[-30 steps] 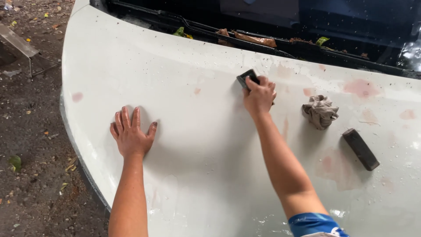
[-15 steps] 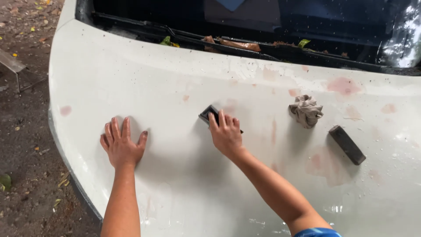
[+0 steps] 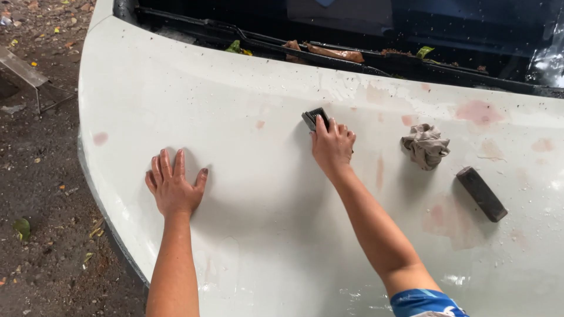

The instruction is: Sanding the white hood of a car with a sanding block and water.

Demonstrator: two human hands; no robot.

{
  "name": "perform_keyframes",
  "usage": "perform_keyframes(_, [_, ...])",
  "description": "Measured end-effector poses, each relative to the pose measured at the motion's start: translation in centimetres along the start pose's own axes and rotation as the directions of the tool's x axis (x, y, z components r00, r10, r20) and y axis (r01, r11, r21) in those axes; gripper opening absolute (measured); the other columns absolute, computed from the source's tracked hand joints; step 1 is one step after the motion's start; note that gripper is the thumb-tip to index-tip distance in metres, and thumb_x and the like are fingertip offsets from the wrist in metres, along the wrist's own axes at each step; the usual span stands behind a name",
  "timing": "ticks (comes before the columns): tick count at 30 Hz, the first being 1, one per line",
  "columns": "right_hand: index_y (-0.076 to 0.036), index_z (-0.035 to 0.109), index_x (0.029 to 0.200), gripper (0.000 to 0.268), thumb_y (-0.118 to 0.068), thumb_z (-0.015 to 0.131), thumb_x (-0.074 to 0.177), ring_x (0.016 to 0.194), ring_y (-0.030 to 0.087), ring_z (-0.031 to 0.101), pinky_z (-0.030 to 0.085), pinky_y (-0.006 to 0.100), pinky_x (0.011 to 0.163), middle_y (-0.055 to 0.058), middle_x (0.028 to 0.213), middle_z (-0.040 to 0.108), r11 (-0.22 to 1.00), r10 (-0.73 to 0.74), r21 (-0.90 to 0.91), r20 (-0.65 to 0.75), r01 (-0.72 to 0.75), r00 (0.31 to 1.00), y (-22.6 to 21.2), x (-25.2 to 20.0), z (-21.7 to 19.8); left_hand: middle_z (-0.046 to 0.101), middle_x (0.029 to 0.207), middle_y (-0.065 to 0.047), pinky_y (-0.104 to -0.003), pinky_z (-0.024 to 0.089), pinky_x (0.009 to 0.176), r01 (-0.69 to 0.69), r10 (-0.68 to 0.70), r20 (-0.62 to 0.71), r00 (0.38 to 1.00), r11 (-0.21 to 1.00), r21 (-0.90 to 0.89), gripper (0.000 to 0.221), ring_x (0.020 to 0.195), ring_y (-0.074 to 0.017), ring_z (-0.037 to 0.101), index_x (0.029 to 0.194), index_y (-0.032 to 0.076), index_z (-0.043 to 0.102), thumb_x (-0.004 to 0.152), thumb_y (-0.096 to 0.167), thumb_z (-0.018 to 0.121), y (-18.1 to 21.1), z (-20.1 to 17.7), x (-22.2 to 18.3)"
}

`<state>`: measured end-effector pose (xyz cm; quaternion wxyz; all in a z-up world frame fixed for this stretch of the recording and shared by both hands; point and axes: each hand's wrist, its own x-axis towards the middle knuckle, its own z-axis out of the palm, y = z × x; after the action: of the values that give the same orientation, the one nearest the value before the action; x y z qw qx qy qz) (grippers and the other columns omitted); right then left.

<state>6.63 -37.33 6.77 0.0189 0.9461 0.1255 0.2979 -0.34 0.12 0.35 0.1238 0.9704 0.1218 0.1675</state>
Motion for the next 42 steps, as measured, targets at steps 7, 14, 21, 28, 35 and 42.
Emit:
perform_keyframes(7, [-0.016,0.063,0.133,0.05,-0.036,0.071,0.088,0.105,0.032,0.062,0.04,0.052,0.09,0.016,0.124,0.065,0.981,-0.146,0.116,-0.079,0.155,0.986,-2.0,-3.2,-1.6,0.023,0.168,-0.011,-0.055,0.008,0.124,0.005,-0.005,0.003,1.0,1.0,0.008,0.085,0.156,-0.0306,0.013,0.156,0.026,0.042,0.088,0.078,0.043,0.2,0.4,0.1])
perform_keyframes(14, [-0.015,0.063,0.138,0.05,-0.033,0.071,0.092,0.103,0.032,0.063,0.038,0.048,0.086,0.017,0.127,0.067,0.991,0.081,-0.107,-0.044,-0.085,0.996,0.1,-1.7,1.0,0.023,0.17,-0.012,-0.056,0.008,0.125,-0.006,0.005,-0.01,1.0,1.0,-0.026,0.084,0.157,-0.0306,0.012,0.157,0.025,0.042,0.091,0.078,0.043,0.3,0.4,-0.1])
perform_keyframes(21, [-0.021,0.063,0.134,0.046,-0.033,0.07,0.09,0.099,0.036,0.062,0.039,0.056,0.087,0.013,0.121,0.066,0.996,0.087,-0.005,-0.015,-0.087,0.996,3.1,1.3,0.9,0.023,0.169,-0.012,-0.055,0.007,0.124,-0.014,0.014,-0.012,1.0,1.0,-0.01,0.085,0.156,-0.0312,0.014,0.157,0.024,0.042,0.091,0.078,0.043,0.2,-0.1,0.2])
perform_keyframes(28, [-0.021,0.065,0.138,0.039,-0.029,0.065,0.099,0.107,0.037,0.06,0.046,0.056,0.09,0.016,0.121,0.064,0.991,0.004,0.131,0.021,-0.007,1.0,3.1,-1.5,1.5,0.024,0.169,-0.012,-0.055,0.008,0.124,-0.012,0.012,-0.016,1.0,1.0,-0.013,0.086,0.157,-0.0313,0.013,0.157,0.024,0.043,0.091,0.078,0.041,0.3,0.1,-0.2])
perform_keyframes(35, [-0.02,0.065,0.141,0.04,-0.023,0.064,0.101,0.107,0.039,0.057,0.047,0.055,0.082,0.022,0.117,0.063,0.962,0.253,-0.111,0.004,-0.252,0.967,4.8,0.7,3.1,0.022,0.169,-0.013,-0.056,0.008,0.124,-0.015,0.015,-0.002,1.0,1.0,0.007,0.085,0.156,-0.0315,0.012,0.158,0.024,0.042,0.092,0.078,0.041,0.0,0.4,0.1])
perform_keyframes(42, [-0.019,0.065,0.138,0.037,-0.026,0.062,0.102,0.109,0.039,0.055,0.047,0.056,0.084,0.019,0.118,0.061,0.971,0.238,-0.022,0.097,-0.237,0.966,8.6,2.7,3.1,0.022,0.171,-0.012,-0.056,0.008,0.125,-0.001,0.001,0.011,1.0,1.0,0.015,0.087,0.157,-0.032,0.012,0.158,0.023,0.041,0.091,0.079,0.037,0.1,0.0,-0.2])
